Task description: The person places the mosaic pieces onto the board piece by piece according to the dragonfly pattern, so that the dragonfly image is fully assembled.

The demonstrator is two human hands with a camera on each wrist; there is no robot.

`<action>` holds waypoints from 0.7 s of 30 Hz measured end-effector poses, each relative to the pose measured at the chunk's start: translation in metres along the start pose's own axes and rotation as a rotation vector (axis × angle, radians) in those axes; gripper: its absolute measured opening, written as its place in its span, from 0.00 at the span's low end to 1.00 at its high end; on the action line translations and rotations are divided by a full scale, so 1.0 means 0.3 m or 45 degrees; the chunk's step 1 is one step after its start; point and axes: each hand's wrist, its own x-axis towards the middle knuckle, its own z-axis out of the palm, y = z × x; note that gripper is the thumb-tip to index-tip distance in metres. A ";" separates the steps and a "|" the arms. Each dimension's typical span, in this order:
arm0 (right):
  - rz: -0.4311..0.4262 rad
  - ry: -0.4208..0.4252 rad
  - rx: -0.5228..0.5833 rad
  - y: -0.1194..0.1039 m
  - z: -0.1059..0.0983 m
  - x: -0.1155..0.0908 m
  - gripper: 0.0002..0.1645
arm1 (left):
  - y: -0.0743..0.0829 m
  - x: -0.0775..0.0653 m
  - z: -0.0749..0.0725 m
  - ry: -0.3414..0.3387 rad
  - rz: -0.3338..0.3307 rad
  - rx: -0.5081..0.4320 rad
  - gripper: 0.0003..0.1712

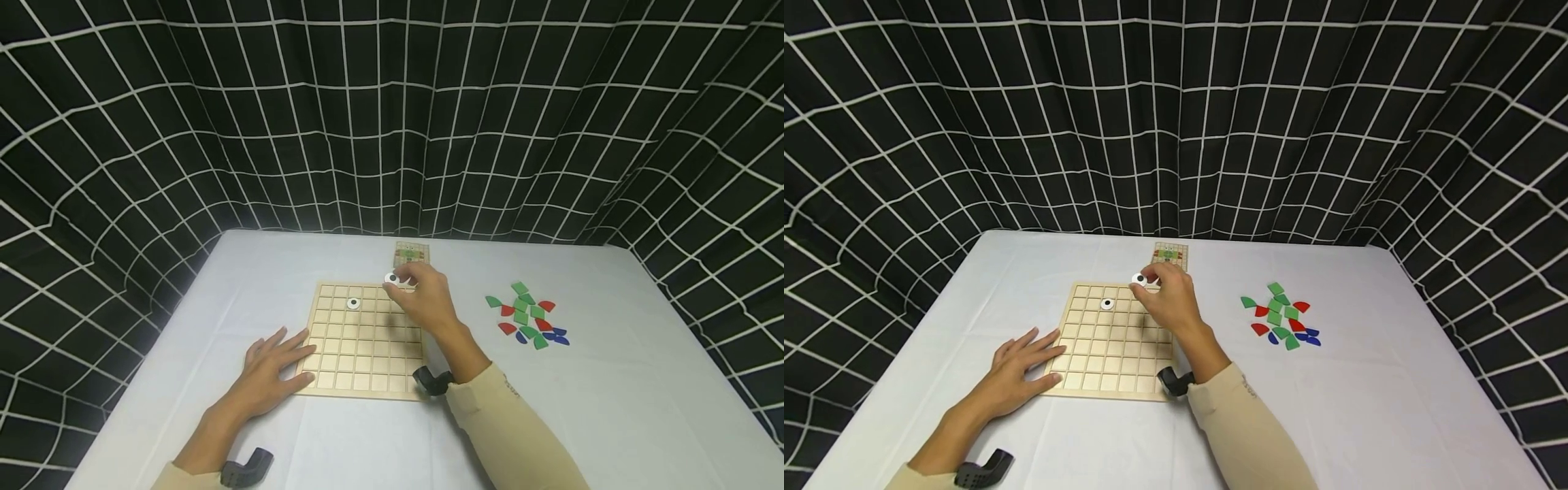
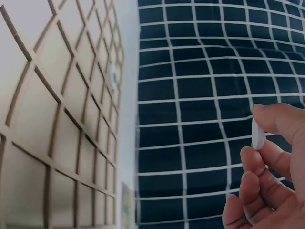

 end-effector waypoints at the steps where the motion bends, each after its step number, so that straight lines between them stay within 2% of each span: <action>1: 0.025 -0.011 -0.001 0.004 0.011 0.003 0.13 | 0.000 0.001 0.000 0.001 0.001 -0.002 0.30; 12: 0.337 -0.172 0.087 0.025 0.120 0.024 0.16 | -0.001 -0.001 0.001 0.004 0.018 -0.027 0.30; 21: 0.348 -0.223 0.050 0.046 0.187 0.019 0.16 | -0.003 -0.001 0.003 0.005 0.017 -0.033 0.30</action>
